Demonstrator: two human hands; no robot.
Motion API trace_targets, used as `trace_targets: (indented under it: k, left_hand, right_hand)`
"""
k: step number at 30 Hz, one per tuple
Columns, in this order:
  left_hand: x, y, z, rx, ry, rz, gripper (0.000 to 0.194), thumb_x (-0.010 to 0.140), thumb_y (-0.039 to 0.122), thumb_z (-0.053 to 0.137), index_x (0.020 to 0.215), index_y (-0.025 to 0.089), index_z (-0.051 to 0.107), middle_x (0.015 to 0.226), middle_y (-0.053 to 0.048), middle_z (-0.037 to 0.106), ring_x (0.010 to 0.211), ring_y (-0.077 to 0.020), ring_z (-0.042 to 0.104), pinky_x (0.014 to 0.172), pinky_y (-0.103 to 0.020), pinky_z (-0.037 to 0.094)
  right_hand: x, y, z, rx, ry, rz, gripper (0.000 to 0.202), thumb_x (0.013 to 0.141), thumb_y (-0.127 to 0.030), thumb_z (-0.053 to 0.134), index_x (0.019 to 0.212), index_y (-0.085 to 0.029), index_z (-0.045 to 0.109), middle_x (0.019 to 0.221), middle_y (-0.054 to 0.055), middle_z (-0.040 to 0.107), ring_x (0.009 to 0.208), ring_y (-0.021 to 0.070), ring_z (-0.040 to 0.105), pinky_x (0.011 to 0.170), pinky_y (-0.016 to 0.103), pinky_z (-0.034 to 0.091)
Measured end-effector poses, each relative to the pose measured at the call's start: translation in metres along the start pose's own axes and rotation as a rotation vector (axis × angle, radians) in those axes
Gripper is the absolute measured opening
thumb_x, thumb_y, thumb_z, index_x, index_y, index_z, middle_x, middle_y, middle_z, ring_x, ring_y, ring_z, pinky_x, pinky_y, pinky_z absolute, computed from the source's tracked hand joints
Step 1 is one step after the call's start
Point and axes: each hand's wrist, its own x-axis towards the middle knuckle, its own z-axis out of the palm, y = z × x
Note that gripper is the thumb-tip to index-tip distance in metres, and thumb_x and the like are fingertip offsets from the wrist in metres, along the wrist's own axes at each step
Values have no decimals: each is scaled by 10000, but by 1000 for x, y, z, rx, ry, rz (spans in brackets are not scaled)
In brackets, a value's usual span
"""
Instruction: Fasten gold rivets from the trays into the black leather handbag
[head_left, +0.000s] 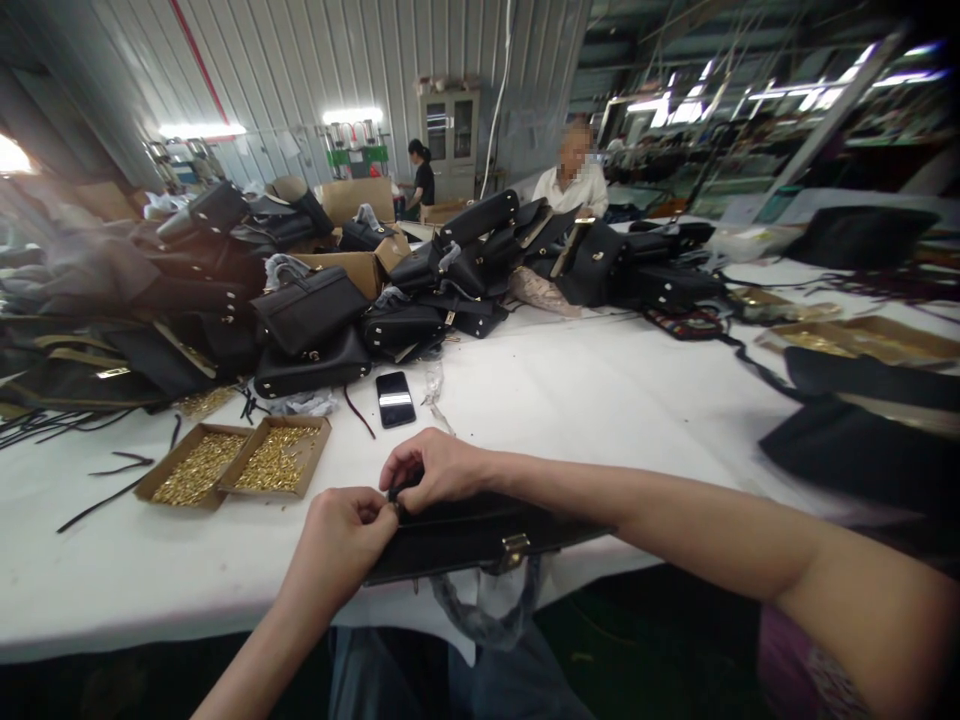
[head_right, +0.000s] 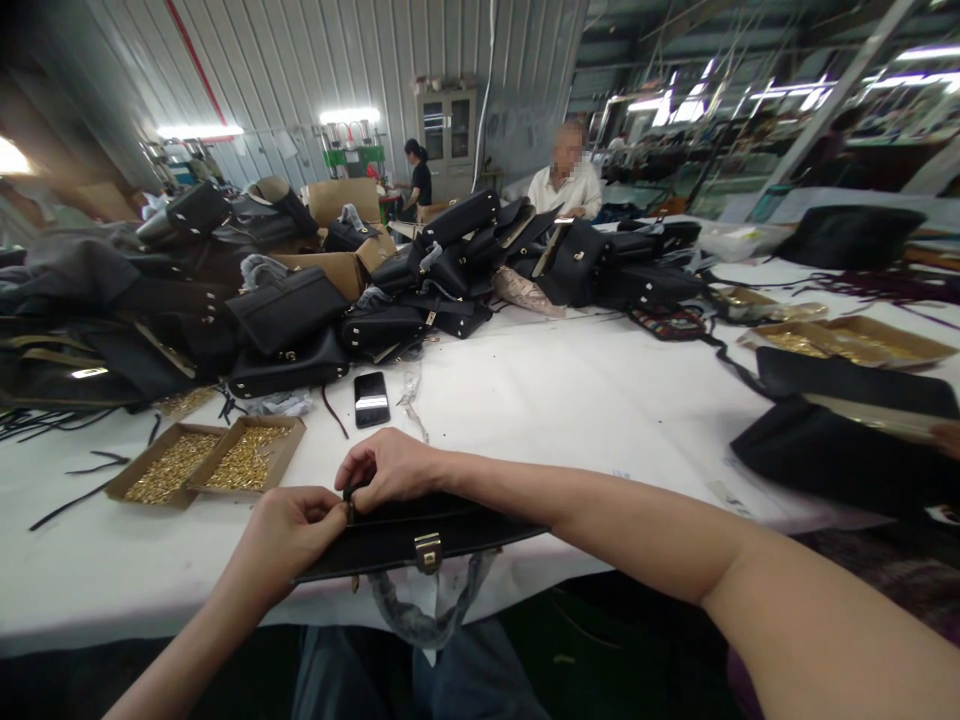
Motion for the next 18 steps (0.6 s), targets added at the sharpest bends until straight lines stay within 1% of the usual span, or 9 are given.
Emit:
trace_targets:
  k: [3, 6, 12, 16, 18]
  left_hand:
    - [1, -1, 1, 7, -5, 18, 329, 823, 377, 645, 619, 135, 736, 563, -15, 531, 578, -136, 459, 546, -264, 253]
    - [2, -3, 2, 24, -6, 42, 326, 838, 363, 645, 613, 141, 721, 556, -6, 515, 573, -130, 449, 551, -267, 252]
    - [3, -7, 5, 99, 44, 136, 317, 870, 337, 638, 627, 154, 724, 544, -2, 532, 558, -132, 480, 572, -282, 268]
    - [2, -9, 6, 62, 78, 101, 303, 875, 347, 635, 673, 156, 754, 582, -20, 612, 588, -153, 553, 591, -277, 313]
    - [4, -12, 6, -1, 48, 53, 294, 857, 359, 642, 697, 150, 773, 612, -32, 652, 617, -167, 579, 594, -271, 329]
  right_hand:
    - [-2, -1, -2, -7, -19, -17, 381, 723, -192, 858, 1100, -144, 827, 925, 22, 788, 847, 169, 712, 771, 245, 550]
    - [-3, -3, -1, -18, -23, -18, 384, 724, -171, 830, 1106, -135, 826, 917, 24, 790, 834, 166, 710, 769, 248, 554]
    - [-2, -5, 1, -48, 9, -1, 383, 705, -187, 835, 1084, -136, 839, 889, 22, 789, 808, 160, 706, 731, 233, 537]
    - [4, -1, 2, -35, 37, 76, 379, 669, -198, 857, 1044, -143, 847, 827, 7, 771, 752, 146, 681, 680, 218, 517]
    - [8, 1, 4, -32, 68, 116, 376, 644, -185, 859, 1018, -146, 849, 799, 0, 760, 727, 143, 666, 649, 212, 505]
